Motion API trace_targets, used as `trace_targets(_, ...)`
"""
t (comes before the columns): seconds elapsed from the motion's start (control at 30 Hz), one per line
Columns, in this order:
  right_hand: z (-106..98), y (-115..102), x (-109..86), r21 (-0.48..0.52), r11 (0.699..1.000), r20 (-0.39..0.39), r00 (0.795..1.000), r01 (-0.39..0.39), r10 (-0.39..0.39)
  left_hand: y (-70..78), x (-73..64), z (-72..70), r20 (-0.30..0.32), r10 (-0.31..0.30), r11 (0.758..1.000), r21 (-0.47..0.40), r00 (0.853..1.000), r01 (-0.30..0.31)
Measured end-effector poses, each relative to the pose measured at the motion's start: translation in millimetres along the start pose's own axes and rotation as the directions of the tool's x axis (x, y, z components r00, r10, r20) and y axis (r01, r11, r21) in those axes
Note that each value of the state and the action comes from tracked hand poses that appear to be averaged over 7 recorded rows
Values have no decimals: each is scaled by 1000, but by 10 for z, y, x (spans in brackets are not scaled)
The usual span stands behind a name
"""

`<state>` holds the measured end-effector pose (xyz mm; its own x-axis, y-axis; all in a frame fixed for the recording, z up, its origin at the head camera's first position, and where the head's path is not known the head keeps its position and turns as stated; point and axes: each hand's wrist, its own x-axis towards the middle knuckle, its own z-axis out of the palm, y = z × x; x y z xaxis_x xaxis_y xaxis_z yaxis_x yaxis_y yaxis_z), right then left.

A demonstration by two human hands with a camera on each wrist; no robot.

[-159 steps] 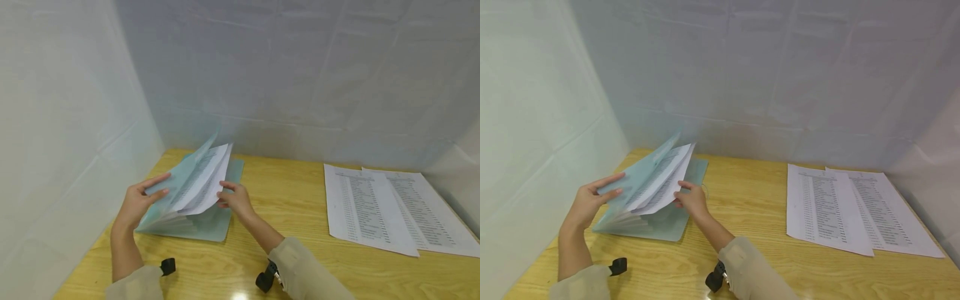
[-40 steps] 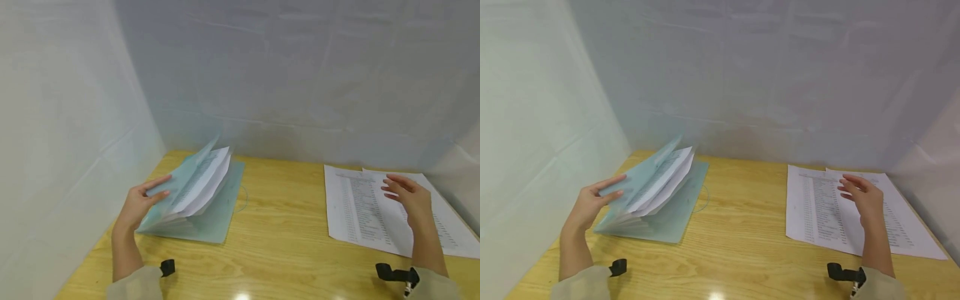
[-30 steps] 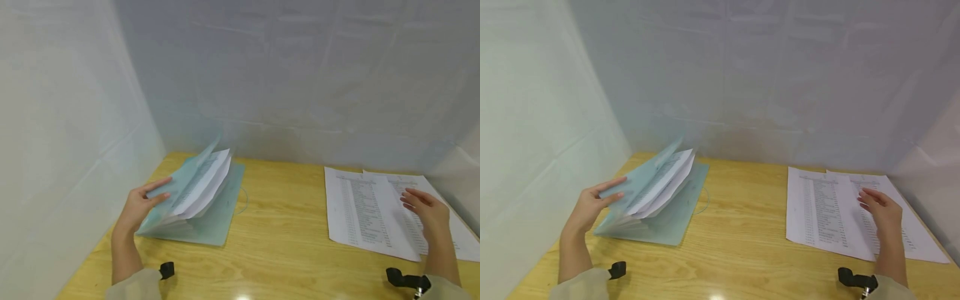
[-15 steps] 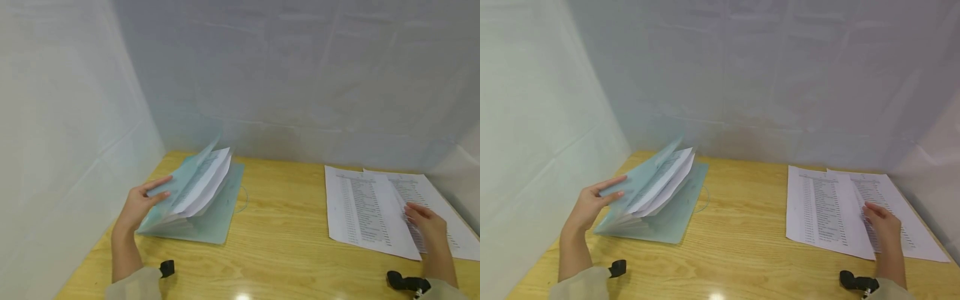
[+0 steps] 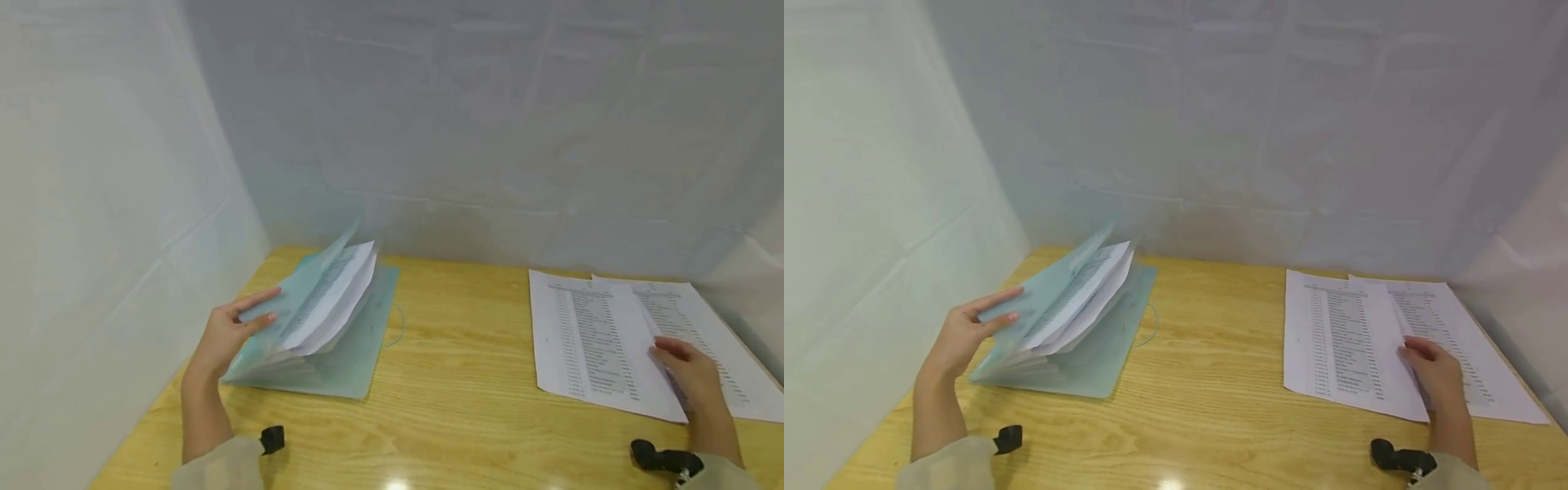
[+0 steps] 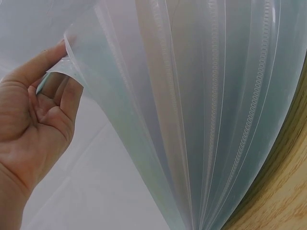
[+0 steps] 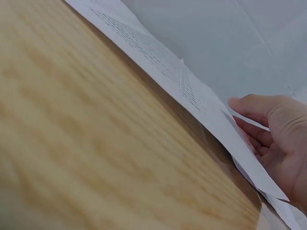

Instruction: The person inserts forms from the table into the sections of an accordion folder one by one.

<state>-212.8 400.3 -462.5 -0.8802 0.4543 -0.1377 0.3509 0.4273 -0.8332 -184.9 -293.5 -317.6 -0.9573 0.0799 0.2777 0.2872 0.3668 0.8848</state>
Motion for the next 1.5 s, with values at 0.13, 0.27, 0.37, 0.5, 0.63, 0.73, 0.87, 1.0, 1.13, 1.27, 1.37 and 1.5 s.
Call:
trace_targets(0.13,40,1,-20,-24,1000,13,1000,10,-10,-6,-6,-9,-2,7,1000,17,1000,-7)
trace_targets(0.27,92,-15,-21,-61,998,19,999,35,-34,-10,-13,-22,-10,14,1000,22,1000,-14)
trace_targets(0.37,126,-32,-16,-106,991,25,997,82,-80,-15,-11,-30,-19,16,1000,16,1000,-16)
trace_targets(0.5,154,-47,-9,-153,980,46,991,129,-123,-49,-3,-41,-23,14,1000,2,1000,-14)
trace_targets(0.63,179,-57,-13,-170,974,65,988,151,-142,-71,0,-49,-21,20,1000,-4,1000,-20)
trace_targets(0.73,223,-77,-26,-178,969,70,984,173,-163,-57,-5,-54,-16,14,1000,-2,1000,-14)
trace_targets(0.87,294,-118,-38,-163,971,66,984,175,-166,-32,-18,-56,-13,5,1000,-2,1000,-5)
trace_targets(1.0,322,-157,-30,-157,977,52,989,142,-135,-21,-22,-52,-16,16,1000,-10,1000,-16)
trace_targets(1.13,306,-192,-19,-158,984,33,997,77,-73,-24,-19,-40,-20,23,1000,-8,1000,-24)
trace_targets(1.27,258,-219,-14,-157,984,38,996,84,-79,-16,-13,-30,-22,23,1000,-2,999,-23)
trace_targets(1.37,208,-237,-23,-159,981,45,993,111,-105,-6,-10,-27,-22,19,1000,2,1000,-18)
trace_targets(1.5,152,-268,-55,-108,987,58,992,118,-112,-2,-11,-24,-20,17,1000,1,1000,-17)
